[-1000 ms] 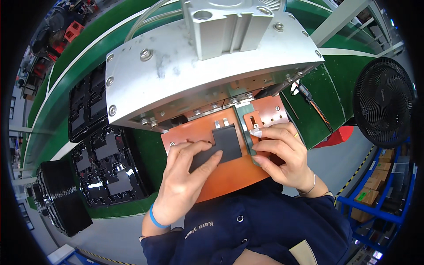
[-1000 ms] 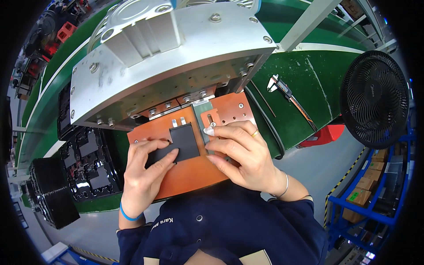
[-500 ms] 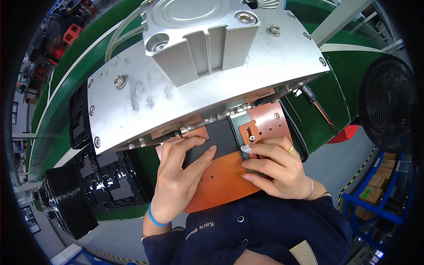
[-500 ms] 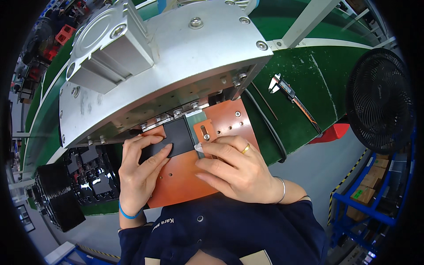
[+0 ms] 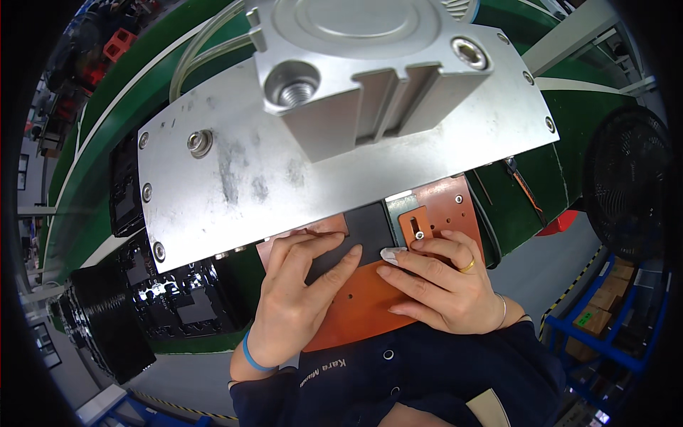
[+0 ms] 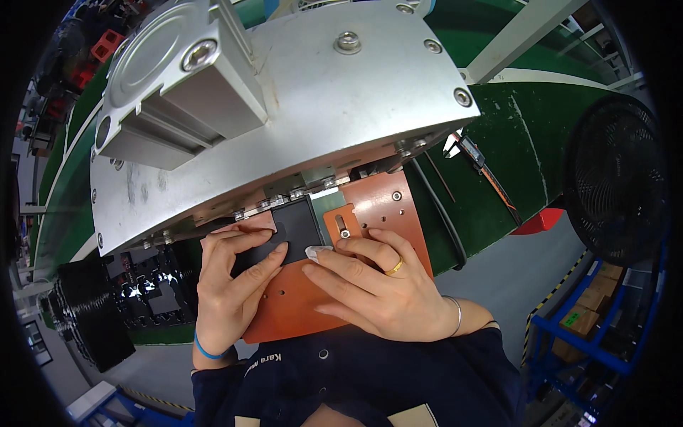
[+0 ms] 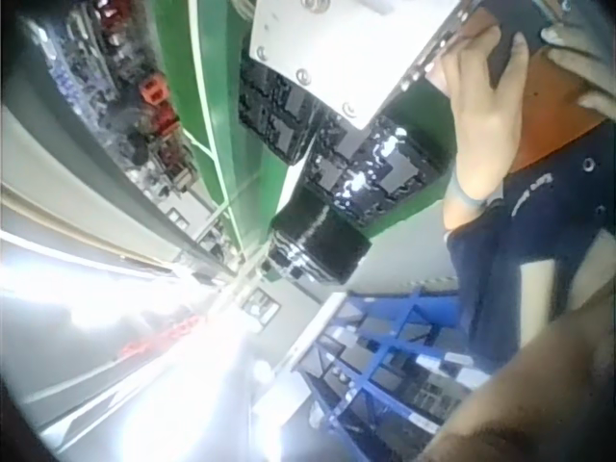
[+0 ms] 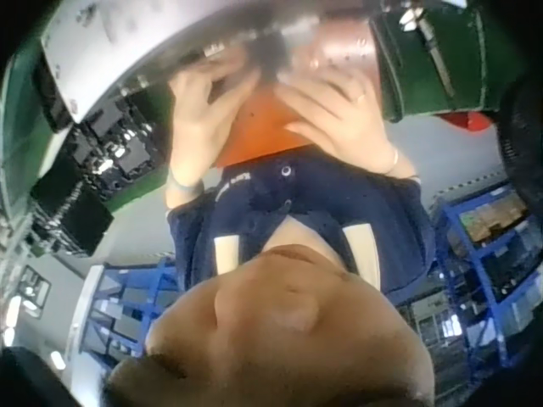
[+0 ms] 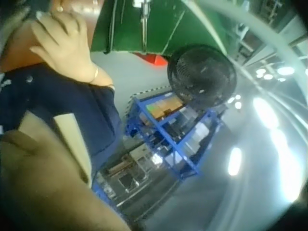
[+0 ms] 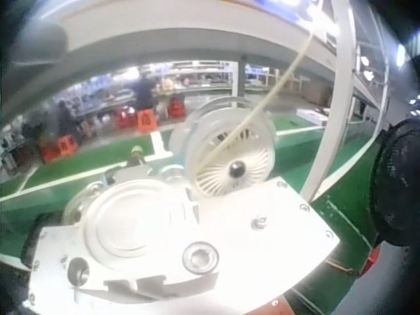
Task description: The person repeatedly places small black rectangular components into a press machine, activates the press, and then removes the processed components. They place the finished items into a black plastic tray on the table. The task is performed in a repetitive cycle throughout the video.
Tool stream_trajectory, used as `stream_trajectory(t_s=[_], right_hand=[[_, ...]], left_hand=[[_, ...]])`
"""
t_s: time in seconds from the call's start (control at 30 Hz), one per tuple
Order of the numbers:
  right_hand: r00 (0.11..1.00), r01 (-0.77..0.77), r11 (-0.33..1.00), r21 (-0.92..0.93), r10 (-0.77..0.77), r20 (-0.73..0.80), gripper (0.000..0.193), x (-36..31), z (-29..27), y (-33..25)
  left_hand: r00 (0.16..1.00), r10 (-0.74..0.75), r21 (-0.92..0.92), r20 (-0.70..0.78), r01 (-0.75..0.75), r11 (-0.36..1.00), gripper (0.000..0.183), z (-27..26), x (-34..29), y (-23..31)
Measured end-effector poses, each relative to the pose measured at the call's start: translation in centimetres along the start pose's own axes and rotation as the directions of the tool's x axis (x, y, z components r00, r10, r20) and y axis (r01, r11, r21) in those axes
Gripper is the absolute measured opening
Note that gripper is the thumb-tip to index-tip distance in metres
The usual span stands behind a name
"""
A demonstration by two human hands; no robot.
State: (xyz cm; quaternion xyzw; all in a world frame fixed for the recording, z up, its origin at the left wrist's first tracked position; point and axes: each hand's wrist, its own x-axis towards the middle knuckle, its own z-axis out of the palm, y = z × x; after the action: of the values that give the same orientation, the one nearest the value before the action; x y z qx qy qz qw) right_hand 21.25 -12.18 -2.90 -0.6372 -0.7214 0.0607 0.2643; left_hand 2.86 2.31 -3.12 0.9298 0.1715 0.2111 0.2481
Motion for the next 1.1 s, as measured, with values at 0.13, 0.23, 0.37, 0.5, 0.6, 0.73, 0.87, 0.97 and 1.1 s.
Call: stream_trajectory(t_s=[0.13, 0.23, 0.37, 0.5, 0.6, 0.73, 0.87, 0.97, 1.1], right_hand=[[0.995, -0.034, 0.999, 0.016, 0.036, -0.098, 0.047, -0.8, 0.2, 0.3], [0.994, -0.062, 0.998, -0.016, 0.060, -0.091, 0.047, -0.5, 0.2, 0.1], [0.999, -0.043, 0.995, -0.089, 0.043, -0.005, 0.046, 0.0, 0.0, -0.2], [0.999, -0.043, 0.990, -0.134, 0.042, -0.008, 0.046, -0.2, 0.4, -0.3], [0.999, -0.035, 0.989, -0.146, 0.034, -0.009, 0.045, -0.3, 0.6, -0.2], [0.999, -0.031, 0.989, -0.145, 0.029, -0.015, 0.044, -0.4, 0.7, -0.4], [0.999, -0.017, 0.990, -0.144, 0.011, -0.042, 0.044, -0.2, 0.7, -0.3], [0.999, 0.002, 0.993, -0.120, -0.009, -0.054, 0.044, -0.2, 0.6, -0.1], [0.979, 0.038, 0.988, 0.150, -0.007, -0.202, 0.045, -0.2, -0.1, 1.2]], left_hand=[[1.000, 0.012, -0.004, -0.008, -0.012, 1.000, 0.047, 0.1, 0.0, -0.2], [1.000, 0.012, -0.008, -0.008, -0.012, 1.000, 0.047, 0.0, 0.0, -0.2], [1.000, 0.001, -0.001, -0.006, -0.001, 1.000, 0.046, 0.0, 0.0, 0.0], [1.000, 0.000, -0.006, -0.003, 0.000, 1.000, 0.046, 0.0, 0.1, -0.1], [1.000, 0.005, -0.007, -0.011, -0.005, 1.000, 0.045, 0.0, 0.1, -0.1], [0.999, 0.010, -0.017, -0.033, -0.010, 1.000, 0.043, 0.2, 0.0, 0.0], [0.999, -0.033, -0.016, -0.023, 0.032, 0.999, 0.039, 0.1, 0.0, 0.4], [0.999, -0.034, 0.013, -0.034, 0.035, 0.999, 0.035, 0.3, 0.1, 0.5], [0.996, -0.075, -0.029, -0.053, 0.074, 0.997, 0.029, 0.3, 0.2, 0.6]])
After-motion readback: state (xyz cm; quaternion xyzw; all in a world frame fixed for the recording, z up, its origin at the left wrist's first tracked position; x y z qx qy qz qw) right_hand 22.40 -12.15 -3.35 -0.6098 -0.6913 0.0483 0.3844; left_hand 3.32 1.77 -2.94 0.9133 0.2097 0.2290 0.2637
